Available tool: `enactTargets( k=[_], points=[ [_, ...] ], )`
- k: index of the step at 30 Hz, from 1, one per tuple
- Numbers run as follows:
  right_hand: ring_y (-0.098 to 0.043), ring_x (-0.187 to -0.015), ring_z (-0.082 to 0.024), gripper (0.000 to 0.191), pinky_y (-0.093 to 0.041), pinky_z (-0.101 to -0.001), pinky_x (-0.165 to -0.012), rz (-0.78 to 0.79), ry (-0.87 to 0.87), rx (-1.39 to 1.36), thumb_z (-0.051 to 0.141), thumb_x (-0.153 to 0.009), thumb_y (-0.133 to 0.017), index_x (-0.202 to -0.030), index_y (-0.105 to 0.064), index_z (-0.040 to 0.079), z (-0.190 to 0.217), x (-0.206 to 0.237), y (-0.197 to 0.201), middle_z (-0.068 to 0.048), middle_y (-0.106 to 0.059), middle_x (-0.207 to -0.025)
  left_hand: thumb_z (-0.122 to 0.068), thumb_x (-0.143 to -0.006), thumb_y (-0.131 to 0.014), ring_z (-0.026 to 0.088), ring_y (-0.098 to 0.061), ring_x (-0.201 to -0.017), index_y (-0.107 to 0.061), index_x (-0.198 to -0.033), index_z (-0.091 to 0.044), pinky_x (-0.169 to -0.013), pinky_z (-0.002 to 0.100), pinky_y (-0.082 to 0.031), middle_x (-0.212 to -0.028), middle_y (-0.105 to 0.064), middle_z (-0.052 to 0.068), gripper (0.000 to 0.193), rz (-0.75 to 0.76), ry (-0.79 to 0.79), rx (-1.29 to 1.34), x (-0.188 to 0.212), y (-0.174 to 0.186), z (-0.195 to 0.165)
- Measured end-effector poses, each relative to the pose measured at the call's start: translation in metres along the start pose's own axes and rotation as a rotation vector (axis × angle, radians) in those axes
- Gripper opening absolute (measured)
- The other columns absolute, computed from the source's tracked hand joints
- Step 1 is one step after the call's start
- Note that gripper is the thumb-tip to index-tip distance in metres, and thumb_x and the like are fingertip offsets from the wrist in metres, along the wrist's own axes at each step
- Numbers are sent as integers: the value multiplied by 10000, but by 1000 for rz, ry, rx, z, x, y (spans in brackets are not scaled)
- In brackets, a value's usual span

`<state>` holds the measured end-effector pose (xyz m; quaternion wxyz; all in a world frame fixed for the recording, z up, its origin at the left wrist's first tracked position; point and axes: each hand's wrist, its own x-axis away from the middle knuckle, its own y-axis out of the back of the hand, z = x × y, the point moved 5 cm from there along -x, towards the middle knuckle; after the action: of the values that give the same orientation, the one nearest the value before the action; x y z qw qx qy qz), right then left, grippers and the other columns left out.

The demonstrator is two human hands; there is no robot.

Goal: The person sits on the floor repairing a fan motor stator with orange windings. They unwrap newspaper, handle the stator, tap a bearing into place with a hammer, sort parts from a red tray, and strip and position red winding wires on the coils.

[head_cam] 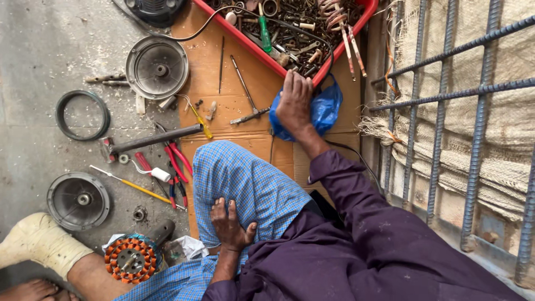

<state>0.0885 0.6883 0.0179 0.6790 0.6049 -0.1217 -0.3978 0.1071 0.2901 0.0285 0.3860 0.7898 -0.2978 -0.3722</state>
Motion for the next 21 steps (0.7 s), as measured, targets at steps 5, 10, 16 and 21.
enactTargets(
  k=[5, 10, 16, 21],
  points=[
    [-343, -1432, -451, 806, -175, -605, -1245, 67, -62, -55, 210, -876, -712, -1516, -343, -113, 12, 4, 0, -291, -397, -1507, -698, -1002, -379, 443, -406, -1402, -389, -1536, -71, -1154, 627, -332, -1515, -397, 252, 823, -3, 2, 7, 2, -2, 0],
    [-327, -1418, -470, 922, -178, -625, -1234, 107, -67, -39, 256, -831, -769, -1515, -291, -137, 6, 1, -4, -321, -361, -1494, -703, -1011, -342, 442, -392, -1424, -383, -1542, -73, -1169, 626, -320, -1530, -391, 256, 825, 10, 2, -10, 4, -6, -1],
    [-282, -1437, -505, 1003, -146, -655, -1230, 85, -38, 14, 284, -825, -791, -1530, -229, -154, 5, 1, -12, -347, -292, -1526, -705, -1017, -322, 423, -375, -1454, -383, -1547, -72, -1197, 614, -299, -1545, -389, 254, 829, 6, 11, -35, 3, -12, -3],
    [-275, -1447, -498, 1032, -129, -668, -1228, 101, -58, 15, 303, -811, -797, -1532, -212, -147, 3, -4, -17, -343, -290, -1534, -708, -1014, -303, 427, -367, -1460, -387, -1544, -66, -1198, 615, -295, -1545, -388, 261, 837, 9, 18, -43, 3, -15, -3]
  ],
)
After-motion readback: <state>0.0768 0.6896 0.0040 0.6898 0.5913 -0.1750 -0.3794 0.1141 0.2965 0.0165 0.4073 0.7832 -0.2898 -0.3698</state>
